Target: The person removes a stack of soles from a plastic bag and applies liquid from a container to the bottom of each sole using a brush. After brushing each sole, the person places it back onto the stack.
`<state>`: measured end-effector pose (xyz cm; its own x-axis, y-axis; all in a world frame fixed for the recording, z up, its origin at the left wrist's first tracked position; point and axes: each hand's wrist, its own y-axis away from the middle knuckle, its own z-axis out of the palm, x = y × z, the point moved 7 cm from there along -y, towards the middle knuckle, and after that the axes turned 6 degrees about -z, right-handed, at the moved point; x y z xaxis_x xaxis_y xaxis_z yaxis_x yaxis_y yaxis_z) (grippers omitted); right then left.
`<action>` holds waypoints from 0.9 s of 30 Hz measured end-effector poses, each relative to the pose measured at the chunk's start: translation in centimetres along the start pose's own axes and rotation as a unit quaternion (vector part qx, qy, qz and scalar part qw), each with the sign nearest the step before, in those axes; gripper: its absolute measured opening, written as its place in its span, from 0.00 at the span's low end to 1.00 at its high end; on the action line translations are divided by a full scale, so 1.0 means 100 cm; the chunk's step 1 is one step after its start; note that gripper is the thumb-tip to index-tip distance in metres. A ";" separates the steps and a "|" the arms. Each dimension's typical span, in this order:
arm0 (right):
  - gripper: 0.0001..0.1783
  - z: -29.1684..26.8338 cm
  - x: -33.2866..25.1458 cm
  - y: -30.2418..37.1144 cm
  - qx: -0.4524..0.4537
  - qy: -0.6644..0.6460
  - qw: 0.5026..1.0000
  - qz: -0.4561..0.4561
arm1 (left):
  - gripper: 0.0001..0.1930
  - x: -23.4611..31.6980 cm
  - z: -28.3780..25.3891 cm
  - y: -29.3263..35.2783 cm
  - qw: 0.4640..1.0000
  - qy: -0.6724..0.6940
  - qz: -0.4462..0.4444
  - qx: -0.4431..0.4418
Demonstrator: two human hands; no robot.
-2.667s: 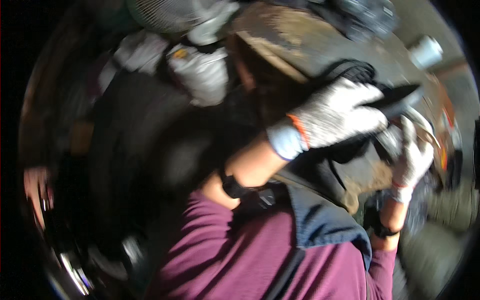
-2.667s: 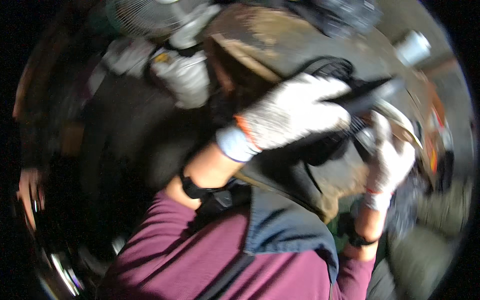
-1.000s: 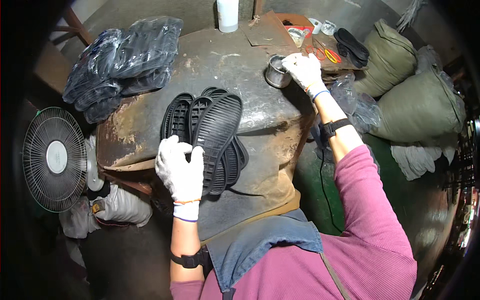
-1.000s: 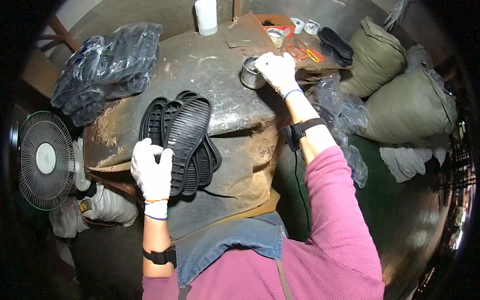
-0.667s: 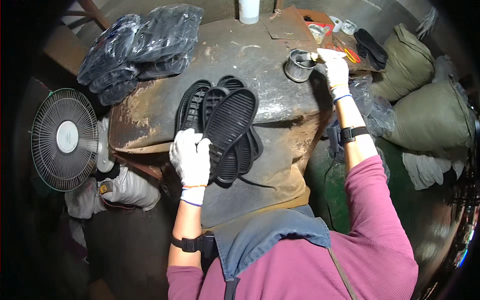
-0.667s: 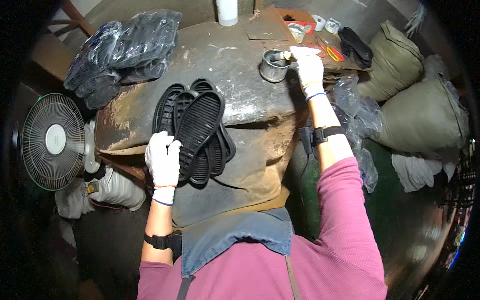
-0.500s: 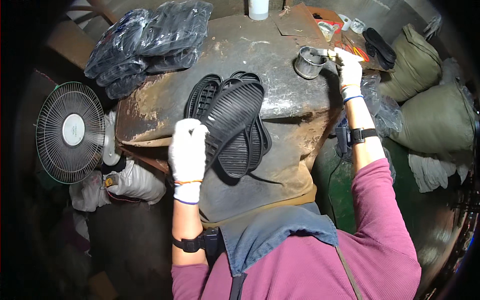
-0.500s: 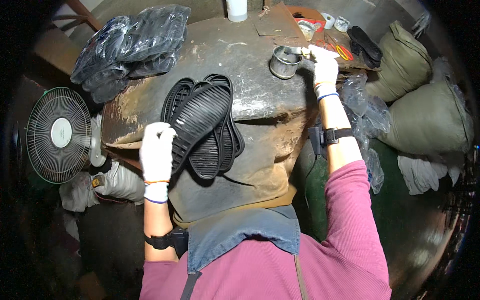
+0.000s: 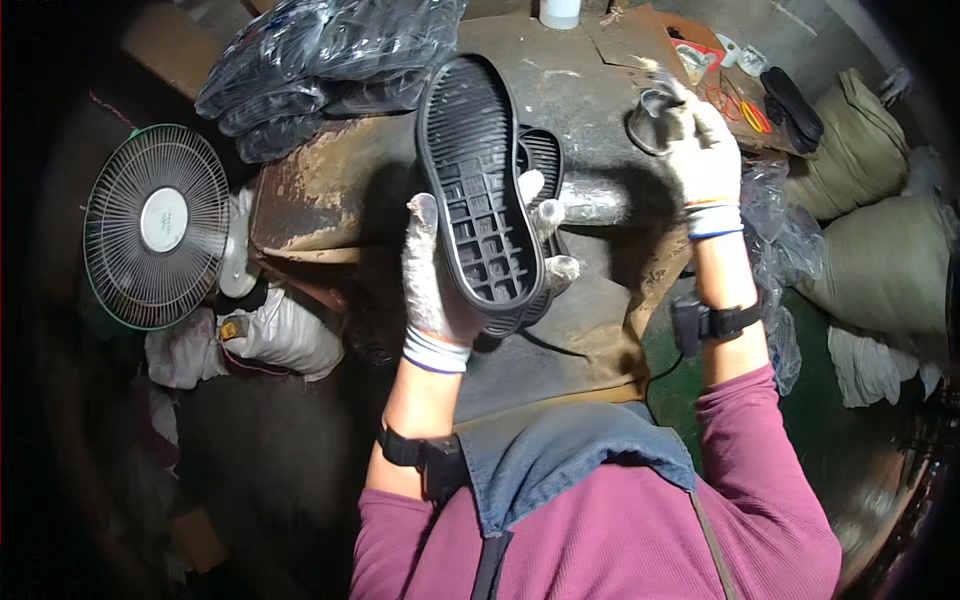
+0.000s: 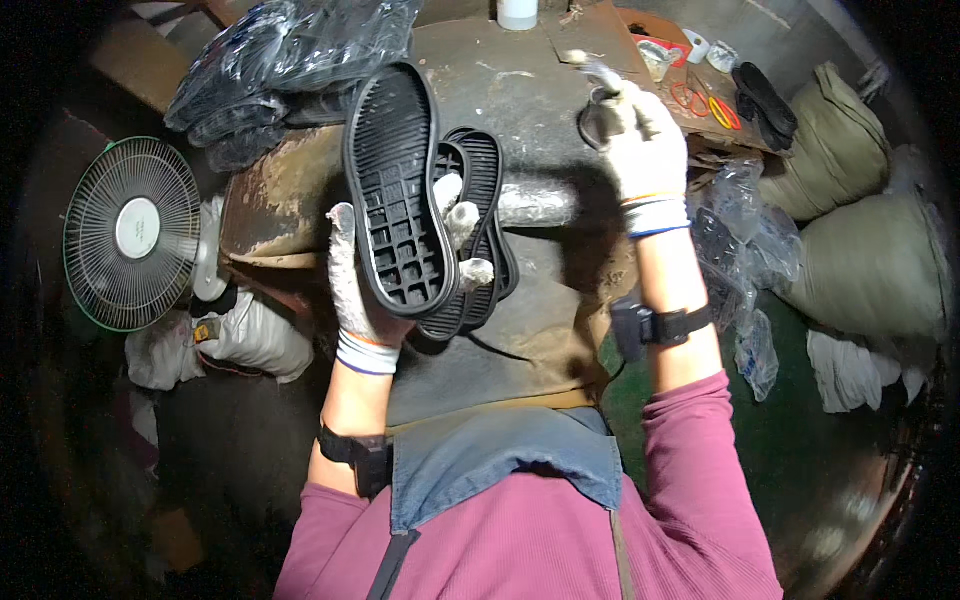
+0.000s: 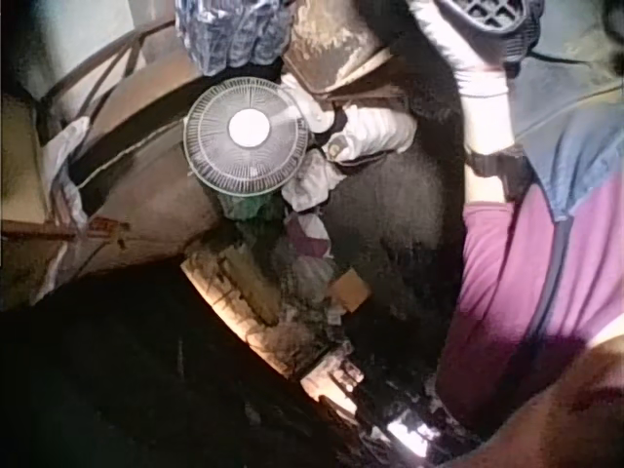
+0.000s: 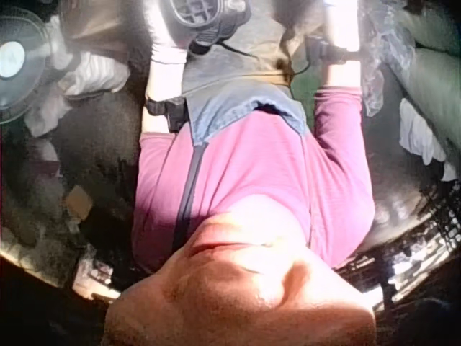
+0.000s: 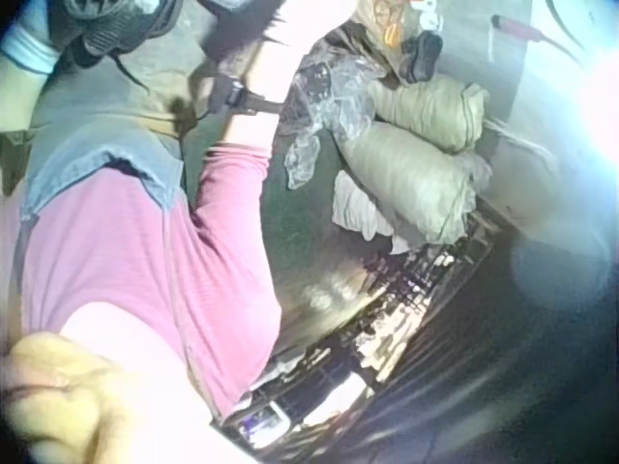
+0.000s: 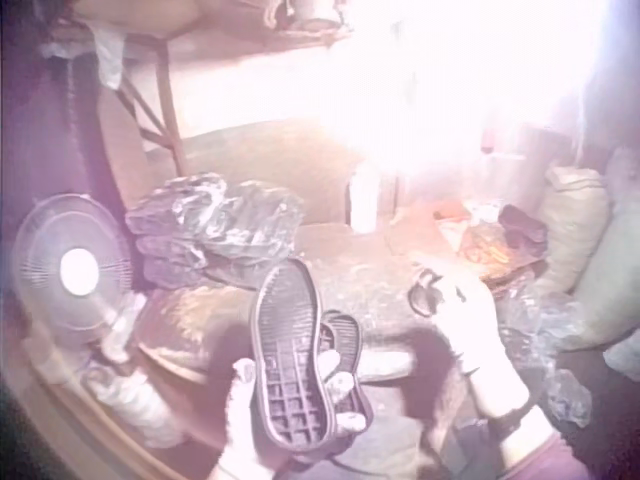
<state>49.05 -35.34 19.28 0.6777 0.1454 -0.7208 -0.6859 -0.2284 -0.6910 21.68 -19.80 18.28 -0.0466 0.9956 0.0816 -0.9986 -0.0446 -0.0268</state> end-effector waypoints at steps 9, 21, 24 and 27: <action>0.18 0.056 -0.020 0.013 -0.086 0.204 0.972 -0.081 | 0.40 -0.022 -0.034 0.005 0.992 -0.089 -0.059 0.065; 0.12 0.100 -0.096 0.067 -0.215 -0.113 0.967 0.072 | 0.40 -0.019 -0.047 0.010 0.995 -0.005 -0.091 0.025; 0.11 0.106 -0.121 0.100 -0.243 -0.212 0.924 0.204 | 0.39 -0.007 -0.055 0.006 0.997 -0.021 -0.059 0.045; 0.10 0.102 -0.145 0.116 -0.303 -0.221 0.895 0.240 | 0.40 0.028 -0.071 0.001 0.972 -0.186 0.071 0.123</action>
<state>28.58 -30.31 21.12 0.0807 0.2270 -0.9705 -0.5093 -0.8276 -0.2359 21.59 -16.47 11.39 -0.1447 0.8813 0.4498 -0.9545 -0.2442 0.1713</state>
